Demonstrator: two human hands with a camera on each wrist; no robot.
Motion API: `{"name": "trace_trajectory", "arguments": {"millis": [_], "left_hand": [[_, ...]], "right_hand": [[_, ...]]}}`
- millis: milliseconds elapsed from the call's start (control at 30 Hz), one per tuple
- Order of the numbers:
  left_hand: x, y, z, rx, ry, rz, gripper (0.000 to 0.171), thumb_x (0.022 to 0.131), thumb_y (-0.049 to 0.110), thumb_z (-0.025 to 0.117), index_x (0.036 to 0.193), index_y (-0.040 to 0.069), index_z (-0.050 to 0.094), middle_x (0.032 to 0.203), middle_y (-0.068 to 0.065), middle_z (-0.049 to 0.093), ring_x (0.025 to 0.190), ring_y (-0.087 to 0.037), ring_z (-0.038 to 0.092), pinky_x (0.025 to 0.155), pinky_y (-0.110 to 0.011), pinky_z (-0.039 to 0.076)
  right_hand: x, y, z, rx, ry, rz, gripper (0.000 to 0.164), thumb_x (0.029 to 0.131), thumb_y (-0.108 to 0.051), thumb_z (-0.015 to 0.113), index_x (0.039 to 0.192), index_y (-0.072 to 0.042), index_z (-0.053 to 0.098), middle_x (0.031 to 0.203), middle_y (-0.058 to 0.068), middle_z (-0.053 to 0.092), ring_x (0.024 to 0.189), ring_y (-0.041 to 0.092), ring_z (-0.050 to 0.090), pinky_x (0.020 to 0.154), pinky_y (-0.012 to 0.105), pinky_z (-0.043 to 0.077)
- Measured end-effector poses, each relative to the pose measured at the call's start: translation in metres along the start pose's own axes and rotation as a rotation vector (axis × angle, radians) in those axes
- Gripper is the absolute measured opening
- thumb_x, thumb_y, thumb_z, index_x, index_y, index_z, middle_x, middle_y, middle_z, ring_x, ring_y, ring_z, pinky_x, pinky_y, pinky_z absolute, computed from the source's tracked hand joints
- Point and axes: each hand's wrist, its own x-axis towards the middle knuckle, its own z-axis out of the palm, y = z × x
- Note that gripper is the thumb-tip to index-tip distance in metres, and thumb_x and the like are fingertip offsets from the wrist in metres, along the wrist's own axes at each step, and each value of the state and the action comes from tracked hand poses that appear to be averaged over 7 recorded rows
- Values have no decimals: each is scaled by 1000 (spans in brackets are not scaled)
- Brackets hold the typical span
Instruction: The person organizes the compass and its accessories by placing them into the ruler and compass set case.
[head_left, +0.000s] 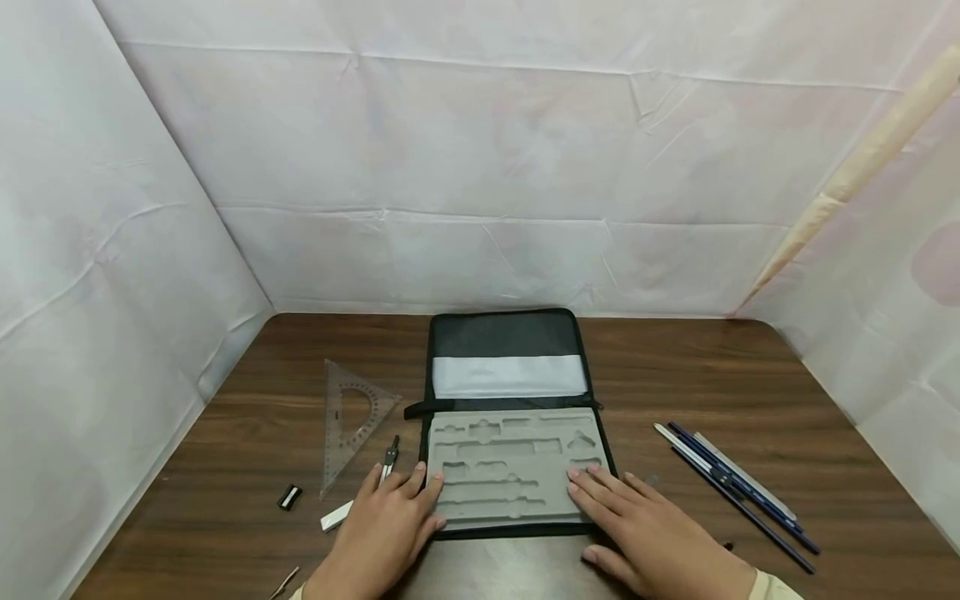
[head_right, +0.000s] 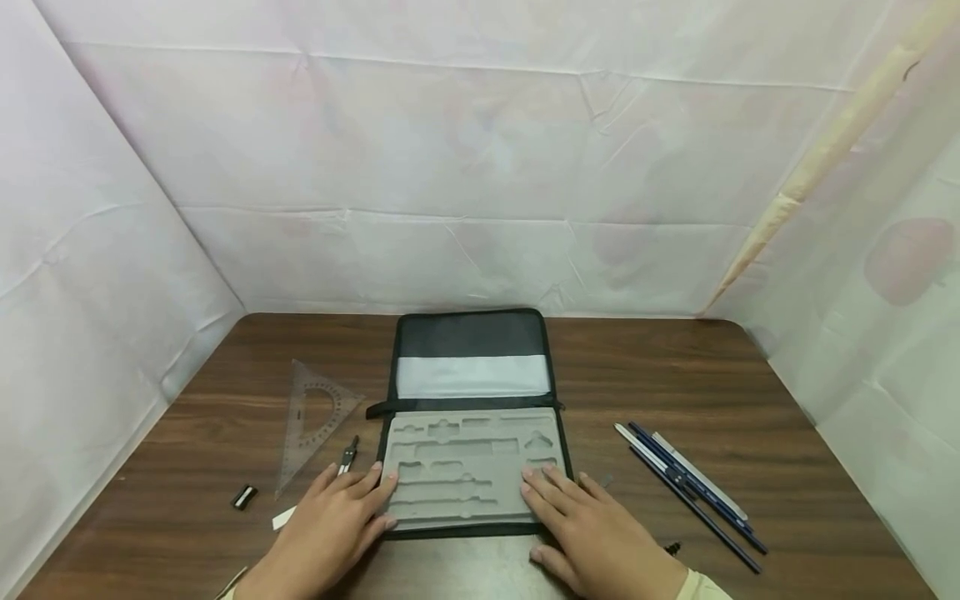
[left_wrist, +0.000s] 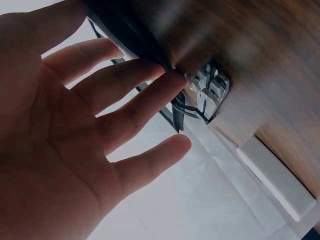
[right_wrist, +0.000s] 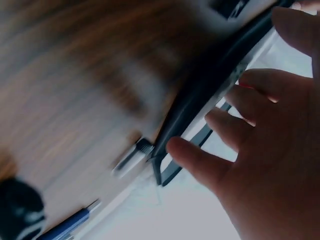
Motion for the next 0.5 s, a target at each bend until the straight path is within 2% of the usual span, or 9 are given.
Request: {"name": "trace_trajectory", "arguments": {"millis": [167,300,400,500], "left_hand": [[-1,0,-1,-9,-54,2,47,91,44,58,128,15,59,125,-14,60,104,-30,57,92,-61,41],[-1,0,-1,4,-83,5,48,91,44,57,129,15,58,126,-14,60,104,-29,58,91,-57,43],[-1,0,-2,17,-82,3,47,92,44,56,129,16,57,126,-13,60,104,-29,57,90,-56,44],[0,0,-2,22,-75,1,47,92,44,56,129,15,57,126,-13,60,104,-29,57,91,-56,44]], "right_hand": [[-7,7,-4,70,0,78,59,97,-51,44,145,-18,37,149,0,36,133,21,31,94,54,43],[-15,19,-6,-2,94,94,52,95,-45,53,139,-18,48,142,1,46,124,19,43,89,45,49],[-19,32,-9,-92,188,83,43,87,-31,67,125,-13,60,134,7,54,114,20,52,82,41,53],[-21,44,-11,-144,243,86,32,78,-17,74,109,-9,69,125,10,59,105,21,58,75,40,55]]}}
